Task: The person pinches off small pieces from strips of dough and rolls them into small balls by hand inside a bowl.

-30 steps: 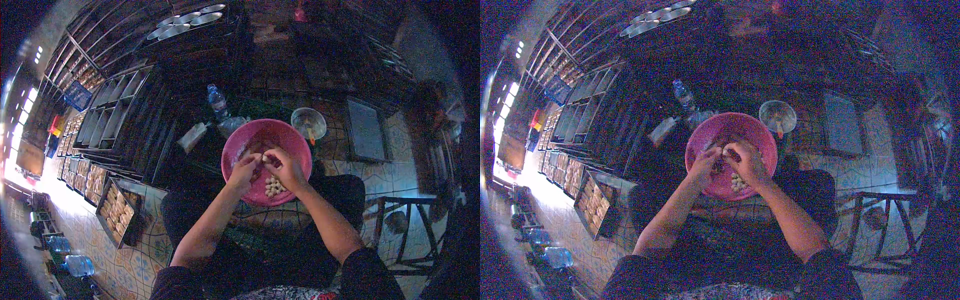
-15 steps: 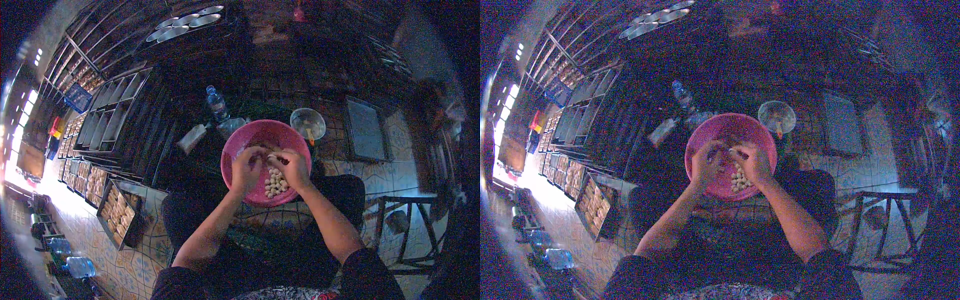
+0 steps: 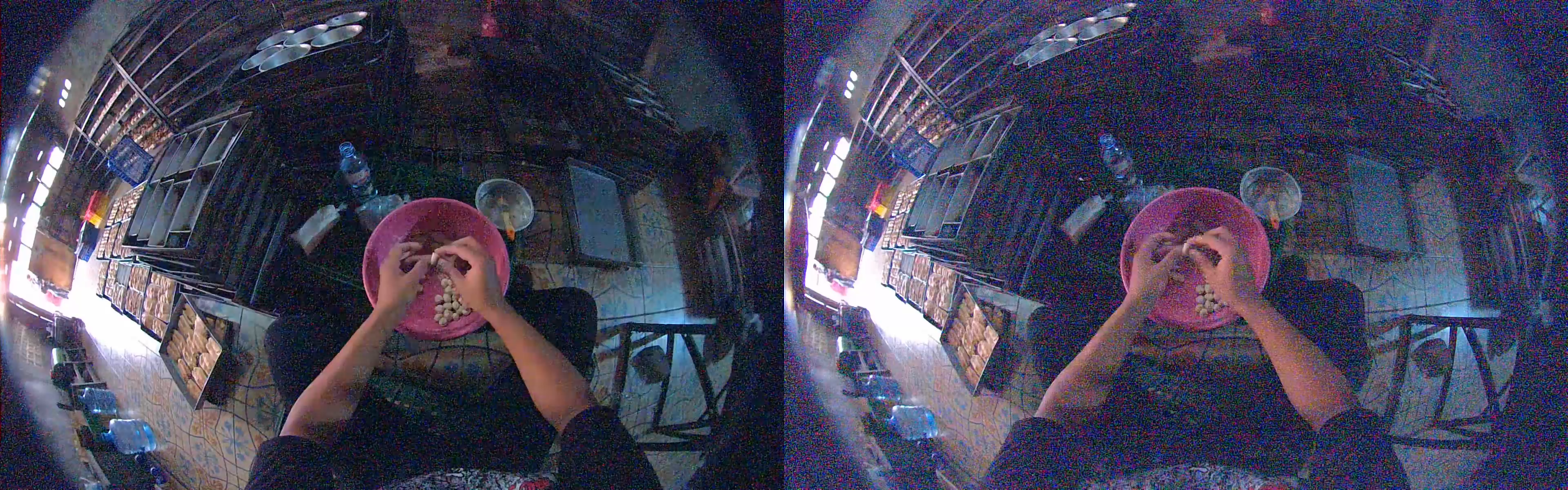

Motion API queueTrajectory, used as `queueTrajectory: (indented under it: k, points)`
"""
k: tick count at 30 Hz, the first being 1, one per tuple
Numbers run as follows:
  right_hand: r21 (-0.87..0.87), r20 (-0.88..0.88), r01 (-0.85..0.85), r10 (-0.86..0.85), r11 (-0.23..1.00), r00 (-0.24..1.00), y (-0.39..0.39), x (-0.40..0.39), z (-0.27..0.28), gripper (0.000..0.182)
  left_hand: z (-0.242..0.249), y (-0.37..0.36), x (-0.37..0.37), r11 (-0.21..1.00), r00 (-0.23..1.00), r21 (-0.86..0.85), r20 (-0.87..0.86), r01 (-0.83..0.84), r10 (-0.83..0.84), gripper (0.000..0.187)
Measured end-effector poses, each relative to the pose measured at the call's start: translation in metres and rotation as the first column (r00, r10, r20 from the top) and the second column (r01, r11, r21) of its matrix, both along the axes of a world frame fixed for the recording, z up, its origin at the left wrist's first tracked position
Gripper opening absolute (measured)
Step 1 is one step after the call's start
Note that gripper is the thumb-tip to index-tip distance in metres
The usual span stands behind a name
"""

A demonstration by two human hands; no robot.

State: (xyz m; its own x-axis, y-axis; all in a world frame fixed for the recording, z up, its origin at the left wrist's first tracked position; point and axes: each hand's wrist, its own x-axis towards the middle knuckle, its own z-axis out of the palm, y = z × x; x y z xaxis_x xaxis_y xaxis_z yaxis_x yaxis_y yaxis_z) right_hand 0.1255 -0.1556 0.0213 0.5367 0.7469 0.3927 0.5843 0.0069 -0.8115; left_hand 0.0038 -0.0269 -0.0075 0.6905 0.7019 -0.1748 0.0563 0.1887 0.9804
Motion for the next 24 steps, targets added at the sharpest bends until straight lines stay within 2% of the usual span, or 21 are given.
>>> queueTrajectory:
  k: [3,5,9,11,14,15,17,18,19,23,24]
  points:
    - [0.005,0.038,0.018,-0.018,1.000,0.999,-0.002,0.004,0.001,0.018,0.001,0.001,0.002,0.999,0.998,0.002,0.032,0.054,-0.054,0.043]
    - [0.004,0.058,0.017,-0.017,1.000,0.998,-0.002,0.004,0.001,0.021,0.005,-0.003,0.006,0.989,0.995,0.129,0.057,0.068,-0.076,0.044]
    - [0.001,-0.093,-0.003,0.003,1.000,0.996,-0.005,0.002,0.006,0.029,0.005,0.001,0.004,0.991,0.998,0.116,-0.014,0.067,-0.066,0.043]
    - [0.000,-0.145,-0.032,0.032,0.999,0.989,-0.007,0.003,0.006,0.032,0.015,0.000,0.001,0.997,0.995,0.011,-0.060,0.076,-0.075,0.043]
    - [0.026,-0.158,-0.111,0.114,0.993,0.981,-0.008,0.005,0.004,0.035,-0.002,0.011,0.000,0.988,0.986,0.013,-0.057,0.156,-0.155,0.042]
    - [0.047,-0.210,-0.147,0.154,0.988,0.965,-0.009,0.005,0.004,0.036,-0.003,0.009,-0.001,0.988,0.986,0.013,-0.059,0.156,-0.155,0.042]
    - [0.069,-0.260,-0.181,0.193,0.981,0.946,-0.009,0.005,0.004,0.037,-0.005,0.003,0.000,0.991,0.991,-0.019,0.036,0.130,-0.129,0.036]
    - [0.040,-0.297,-0.182,0.186,0.982,0.937,-0.009,0.006,0.003,0.037,-0.004,0.002,0.000,0.991,0.991,-0.019,0.037,0.130,-0.129,0.036]
    - [0.011,-0.333,-0.184,0.177,0.983,0.926,-0.009,0.007,0.002,0.037,-0.001,0.001,0.001,0.992,0.992,0.015,-0.034,0.124,-0.123,0.030]
    - [-0.086,-0.235,-0.104,0.081,0.991,0.969,-0.009,0.009,-0.001,0.041,0.012,-0.003,0.000,0.995,0.978,0.040,-0.192,0.091,-0.082,0.027]
    - [-0.130,-0.153,-0.066,0.046,0.989,0.987,-0.010,0.009,0.003,0.044,0.008,-0.002,0.000,0.995,0.978,0.039,-0.193,0.092,-0.083,0.027]
